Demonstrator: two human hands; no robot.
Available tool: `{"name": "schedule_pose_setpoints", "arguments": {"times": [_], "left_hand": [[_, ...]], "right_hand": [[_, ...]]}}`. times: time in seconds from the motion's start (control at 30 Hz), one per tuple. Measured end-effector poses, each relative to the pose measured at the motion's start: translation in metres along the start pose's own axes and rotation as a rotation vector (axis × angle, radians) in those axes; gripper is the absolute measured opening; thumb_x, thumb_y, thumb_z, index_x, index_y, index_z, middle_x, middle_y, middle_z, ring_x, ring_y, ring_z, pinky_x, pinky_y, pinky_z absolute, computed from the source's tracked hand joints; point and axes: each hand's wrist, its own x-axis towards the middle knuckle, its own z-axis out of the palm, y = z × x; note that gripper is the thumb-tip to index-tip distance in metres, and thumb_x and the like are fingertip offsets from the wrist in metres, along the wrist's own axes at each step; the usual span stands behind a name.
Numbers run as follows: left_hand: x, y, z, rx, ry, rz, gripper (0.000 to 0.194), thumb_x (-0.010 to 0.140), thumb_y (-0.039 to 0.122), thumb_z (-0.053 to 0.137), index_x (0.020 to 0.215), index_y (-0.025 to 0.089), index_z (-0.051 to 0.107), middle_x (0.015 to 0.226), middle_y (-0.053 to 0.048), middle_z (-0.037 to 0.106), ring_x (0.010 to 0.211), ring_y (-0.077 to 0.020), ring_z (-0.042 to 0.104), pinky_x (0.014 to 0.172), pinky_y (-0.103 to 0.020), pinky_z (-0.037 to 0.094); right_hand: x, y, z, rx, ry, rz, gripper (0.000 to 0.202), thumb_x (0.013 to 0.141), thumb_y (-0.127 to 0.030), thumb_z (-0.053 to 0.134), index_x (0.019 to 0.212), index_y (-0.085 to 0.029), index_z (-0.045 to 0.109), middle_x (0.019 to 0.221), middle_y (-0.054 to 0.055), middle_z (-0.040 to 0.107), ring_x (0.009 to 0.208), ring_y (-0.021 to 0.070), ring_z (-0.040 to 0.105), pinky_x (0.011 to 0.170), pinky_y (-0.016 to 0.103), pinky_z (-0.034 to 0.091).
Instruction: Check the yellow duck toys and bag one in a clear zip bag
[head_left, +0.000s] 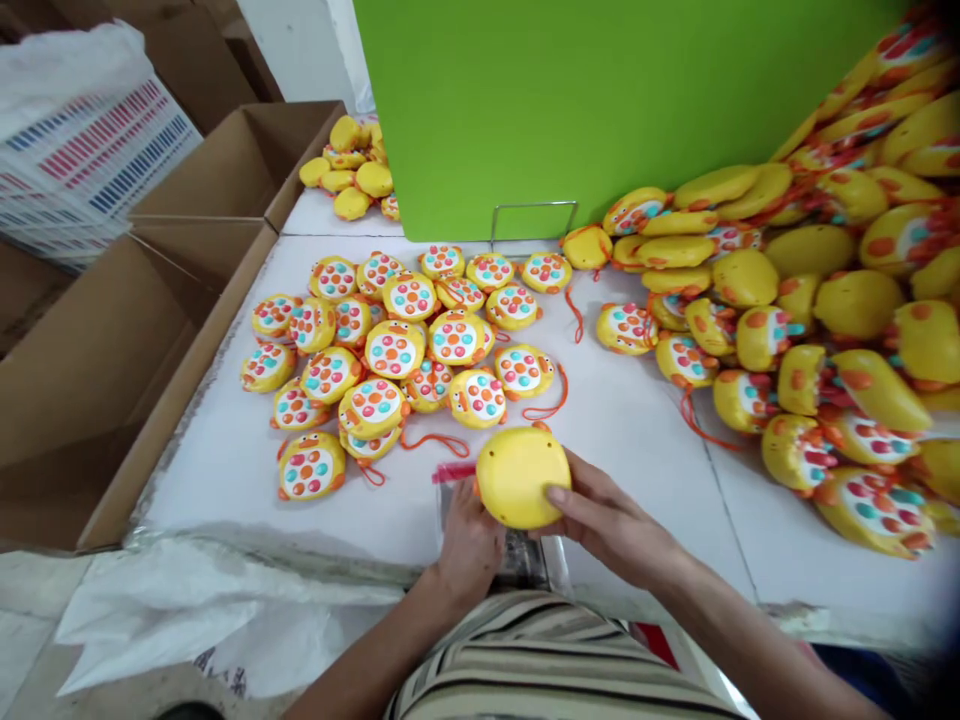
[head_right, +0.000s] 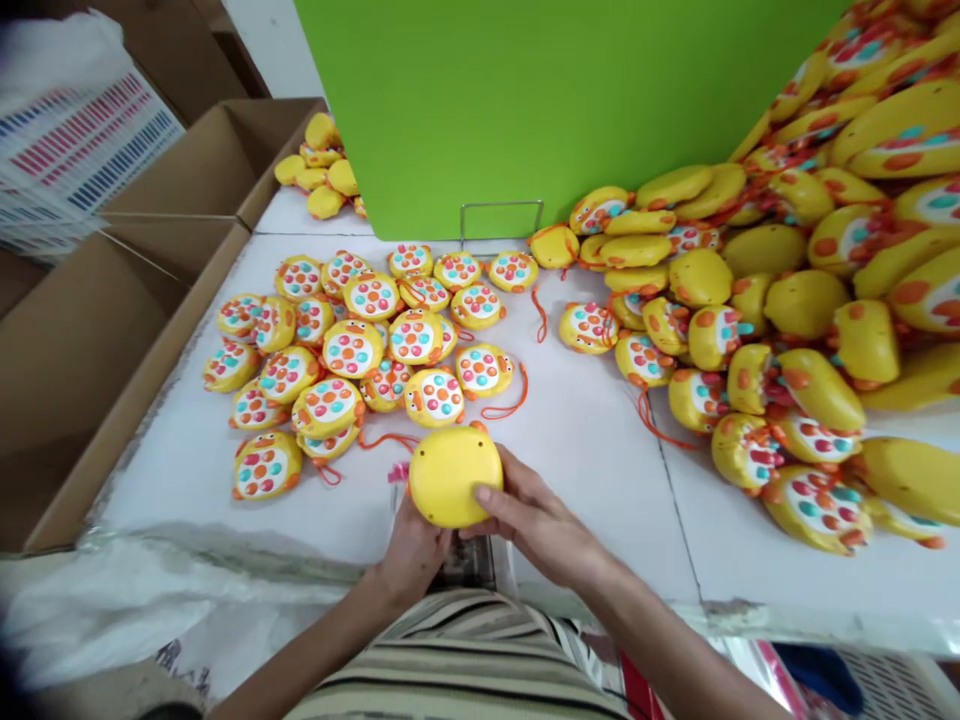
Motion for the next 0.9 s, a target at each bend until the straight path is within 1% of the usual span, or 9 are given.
{"name": "schedule_pose_setpoints", "arguments": {"times": [0.1,0.2,0.37,0.43,0.5,0.63,0.77,0.83,0.9], "left_hand": [[-0.002,0.000,0.000,0.074,-0.009,0.121,0.024,0.090,0.015,0.039,0.101,0.016,0.061,0.101,-0.008,0.068,0.101,-0.0233,0.057,0.090,-0.042,0.045],[-0.001,0.006,-0.007,0.166,-0.003,0.170,0.021,0.090,0.014,0.040,0.095,0.014,0.060,0.086,-0.006,0.069,0.091,-0.0214,0.060,0.089,-0.041,0.045],[0.001,0.011,-0.036,0.105,0.078,0.204,0.016,0.089,0.016,0.046,0.079,0.018,0.060,0.070,-0.001,0.065,0.076,-0.0161,0.058,0.082,-0.035,0.046],[0.001,0.006,-0.053,0.026,0.168,0.099,0.015,0.088,0.018,0.048,0.082,0.018,0.061,0.077,-0.002,0.066,0.081,-0.0166,0.058,0.082,-0.034,0.046],[0.002,-0.001,-0.068,-0.071,0.224,-0.140,0.016,0.089,0.023,0.047,0.086,0.018,0.062,0.084,-0.004,0.067,0.083,-0.0174,0.059,0.077,-0.032,0.048],[0.008,-0.007,-0.074,-0.384,0.045,-0.643,0.024,0.085,0.036,0.051,0.095,0.016,0.061,0.082,-0.005,0.070,0.073,-0.0178,0.063,0.063,-0.027,0.048],[0.017,-0.002,-0.057,-0.668,-0.054,-0.714,0.017,0.079,0.029,0.052,0.081,0.015,0.061,0.070,-0.004,0.068,0.064,-0.0163,0.062,0.058,-0.025,0.046],[0.019,0.001,-0.050,-0.726,-0.015,-0.713,0.015,0.079,0.029,0.052,0.077,0.016,0.059,0.067,-0.003,0.066,0.063,-0.0157,0.061,0.058,-0.025,0.047],[0.021,0.003,-0.047,-0.784,0.009,-0.724,0.016,0.079,0.033,0.053,0.076,0.017,0.056,0.067,-0.002,0.065,0.063,-0.0161,0.062,0.059,-0.026,0.049]], "right_hand": [[0.011,0.010,0.012,-0.401,0.131,-0.130,0.045,0.090,-0.040,0.045,0.129,-0.021,0.034,0.100,0.008,0.061,0.073,0.0166,0.062,0.064,0.031,0.056],[0.013,0.017,0.009,-0.751,0.124,-0.201,0.041,0.093,-0.034,0.040,0.132,-0.022,0.032,0.105,0.009,0.063,0.083,0.0194,0.064,0.077,0.036,0.053],[0.007,0.022,-0.009,-0.979,0.109,-0.316,0.043,0.095,-0.031,0.035,0.137,-0.021,0.032,0.120,0.012,0.061,0.097,0.0227,0.064,0.082,0.037,0.053],[0.003,0.023,-0.013,-1.003,0.149,-0.347,0.042,0.096,-0.031,0.035,0.136,-0.020,0.034,0.117,0.012,0.062,0.094,0.0216,0.065,0.080,0.035,0.054],[0.001,0.026,-0.014,-1.008,0.179,-0.368,0.041,0.096,-0.030,0.036,0.136,-0.020,0.036,0.118,0.011,0.062,0.093,0.0205,0.065,0.080,0.033,0.054],[0.001,0.029,-0.011,-1.031,0.190,-0.448,0.042,0.095,-0.028,0.037,0.137,-0.021,0.037,0.120,0.010,0.062,0.097,0.0205,0.065,0.081,0.033,0.055],[0.003,0.022,-0.012,-1.113,0.159,-0.518,0.041,0.097,-0.024,0.033,0.137,-0.019,0.038,0.115,0.011,0.064,0.095,0.0196,0.065,0.078,0.032,0.056],[0.004,0.015,-0.012,-1.181,0.064,-0.496,0.038,0.098,-0.025,0.030,0.131,-0.019,0.046,0.104,0.009,0.067,0.085,0.0180,0.066,0.072,0.030,0.055],[0.006,0.010,-0.012,-1.269,-0.074,-0.460,0.033,0.098,-0.026,0.031,0.112,-0.021,0.061,0.089,0.005,0.068,0.071,0.0157,0.065,0.063,0.027,0.053]]}}
